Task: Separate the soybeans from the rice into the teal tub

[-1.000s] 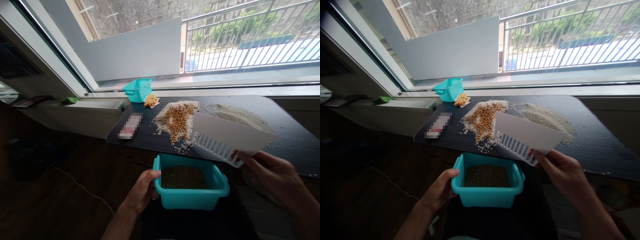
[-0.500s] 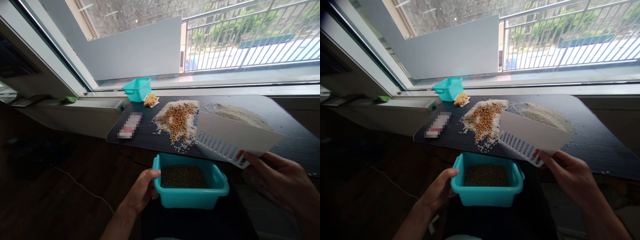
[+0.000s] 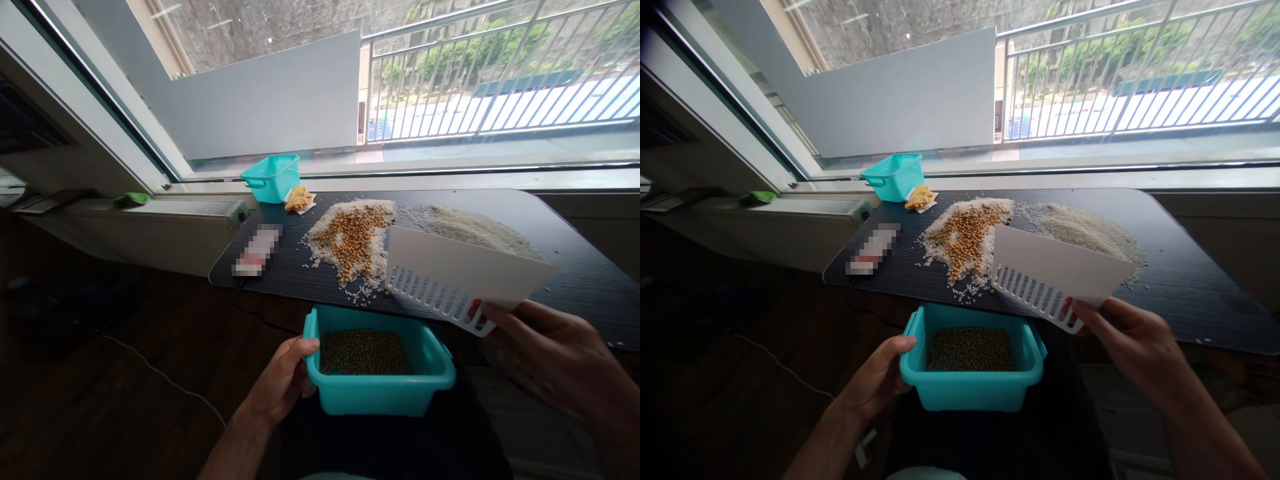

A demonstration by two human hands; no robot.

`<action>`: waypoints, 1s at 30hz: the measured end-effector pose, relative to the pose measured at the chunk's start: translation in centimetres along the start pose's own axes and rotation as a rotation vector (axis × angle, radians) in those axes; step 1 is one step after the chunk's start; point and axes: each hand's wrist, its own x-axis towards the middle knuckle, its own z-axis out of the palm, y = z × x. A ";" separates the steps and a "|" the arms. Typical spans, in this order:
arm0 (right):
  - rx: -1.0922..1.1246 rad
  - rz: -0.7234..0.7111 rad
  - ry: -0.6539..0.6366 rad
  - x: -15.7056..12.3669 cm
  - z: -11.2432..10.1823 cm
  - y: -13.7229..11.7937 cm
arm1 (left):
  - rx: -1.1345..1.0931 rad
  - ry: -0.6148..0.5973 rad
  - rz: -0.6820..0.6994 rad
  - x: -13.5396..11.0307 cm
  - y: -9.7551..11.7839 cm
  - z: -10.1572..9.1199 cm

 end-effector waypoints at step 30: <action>0.044 -0.043 -0.276 -0.9 4.2 0.6 | -0.024 0.007 0.031 -0.1 0.0 -0.3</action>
